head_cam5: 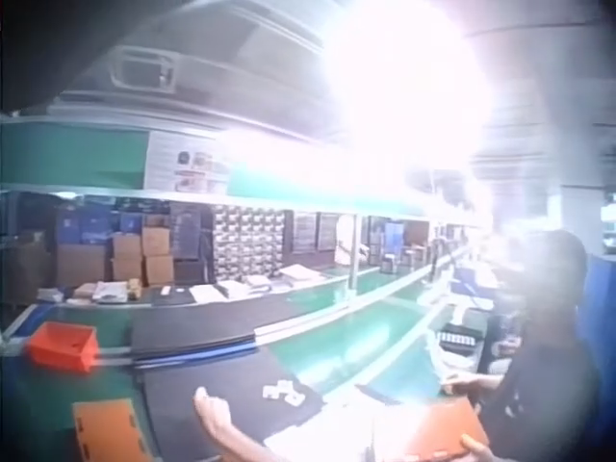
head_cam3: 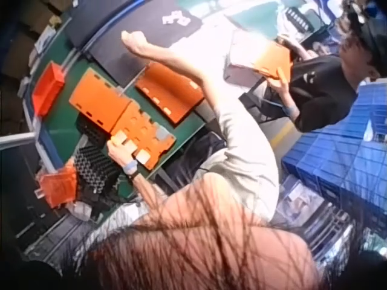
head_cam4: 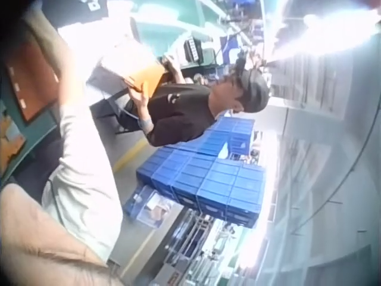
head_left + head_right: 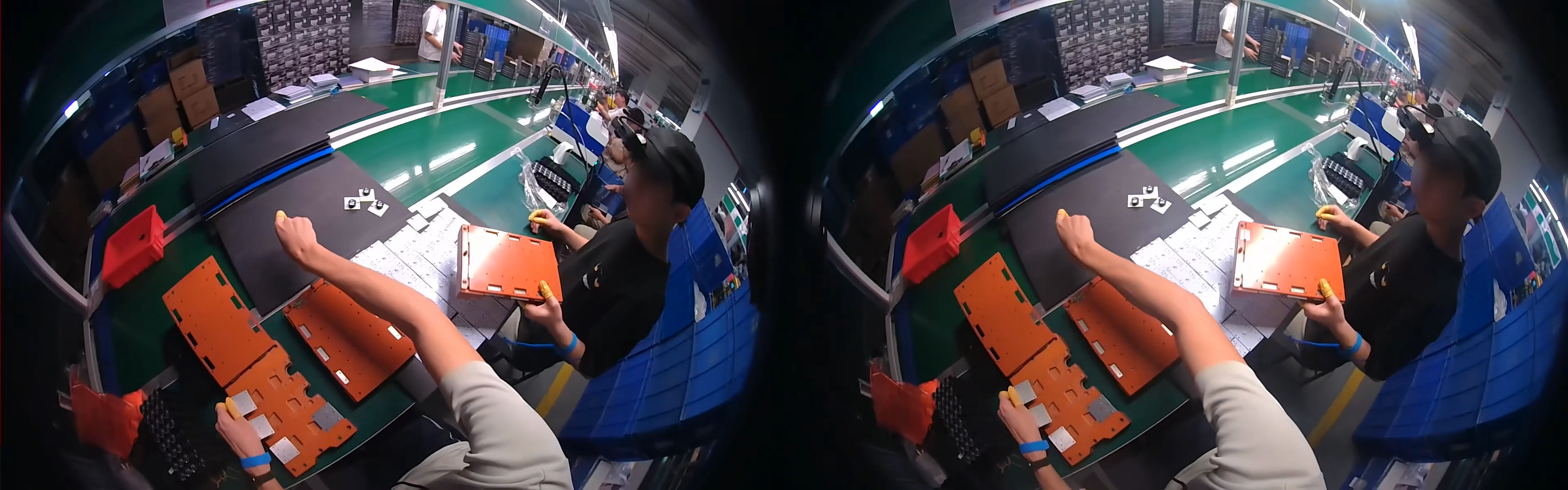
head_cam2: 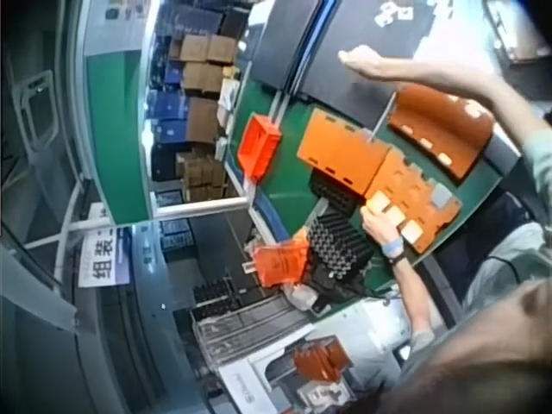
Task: Assembling and labeling plastic components at a factory workstation.
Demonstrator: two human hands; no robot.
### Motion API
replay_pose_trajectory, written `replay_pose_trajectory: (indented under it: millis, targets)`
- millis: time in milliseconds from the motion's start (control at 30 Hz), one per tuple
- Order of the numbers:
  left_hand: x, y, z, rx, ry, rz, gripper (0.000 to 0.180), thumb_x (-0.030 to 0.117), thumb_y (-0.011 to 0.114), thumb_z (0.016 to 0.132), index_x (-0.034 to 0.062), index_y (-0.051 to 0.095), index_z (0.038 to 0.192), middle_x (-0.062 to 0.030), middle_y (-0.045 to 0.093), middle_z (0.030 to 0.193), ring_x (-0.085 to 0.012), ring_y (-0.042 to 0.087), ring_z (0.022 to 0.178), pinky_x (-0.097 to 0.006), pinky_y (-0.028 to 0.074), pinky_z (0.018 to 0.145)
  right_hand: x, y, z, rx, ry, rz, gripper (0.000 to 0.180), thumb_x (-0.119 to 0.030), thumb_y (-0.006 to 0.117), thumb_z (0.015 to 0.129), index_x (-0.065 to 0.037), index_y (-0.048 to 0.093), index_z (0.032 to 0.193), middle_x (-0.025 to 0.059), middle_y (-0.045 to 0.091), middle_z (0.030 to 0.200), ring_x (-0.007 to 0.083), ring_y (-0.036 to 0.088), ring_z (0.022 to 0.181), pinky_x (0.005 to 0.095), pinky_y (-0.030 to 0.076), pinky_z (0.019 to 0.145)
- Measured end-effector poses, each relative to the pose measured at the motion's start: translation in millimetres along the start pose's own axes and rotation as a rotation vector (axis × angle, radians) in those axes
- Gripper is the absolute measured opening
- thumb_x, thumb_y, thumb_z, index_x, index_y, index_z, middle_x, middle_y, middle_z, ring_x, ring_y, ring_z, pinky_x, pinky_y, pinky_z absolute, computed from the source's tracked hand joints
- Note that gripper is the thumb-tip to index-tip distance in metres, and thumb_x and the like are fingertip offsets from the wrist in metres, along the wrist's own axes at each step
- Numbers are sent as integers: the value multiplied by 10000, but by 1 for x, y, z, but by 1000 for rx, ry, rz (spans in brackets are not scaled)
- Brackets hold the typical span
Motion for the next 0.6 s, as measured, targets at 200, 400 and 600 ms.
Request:
replay_pose_trajectory:
  millis: [200,400,600]
  targets:
    - [-35,-17,8,-6,-120,-453,146,51,466,1010,-57,565,1011,-94,629,894,-191,624,778,-319,472,659,-31,65,14,-24,-443,-567,81,-236,644,851,-162,674,867,-78,608,596,108,625,501,320,356,379]
    - [-34,3,10,-57,-431,-877,312,171,440,1045,26,515,1311,-37,588,918,-103,542,667,-234,445,548,-53,65,-12,-148,-483,-274,134,-192,589,893,-90,634,818,51,707,707,215,714,671,352,471,487]
    - [-27,7,1,-656,-360,-1421,216,133,441,1013,48,544,1183,-36,503,748,-90,419,461,-220,314,378,-128,-67,-44,178,-330,647,173,-213,633,876,-47,593,850,156,629,716,372,646,647,467,517,562]
Point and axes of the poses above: each hand's wrist, its own z-axis towards the middle knuckle, its own y-axis out of the palm, x = y × z, the point moved 5 cm from there along z, towards the middle knuckle
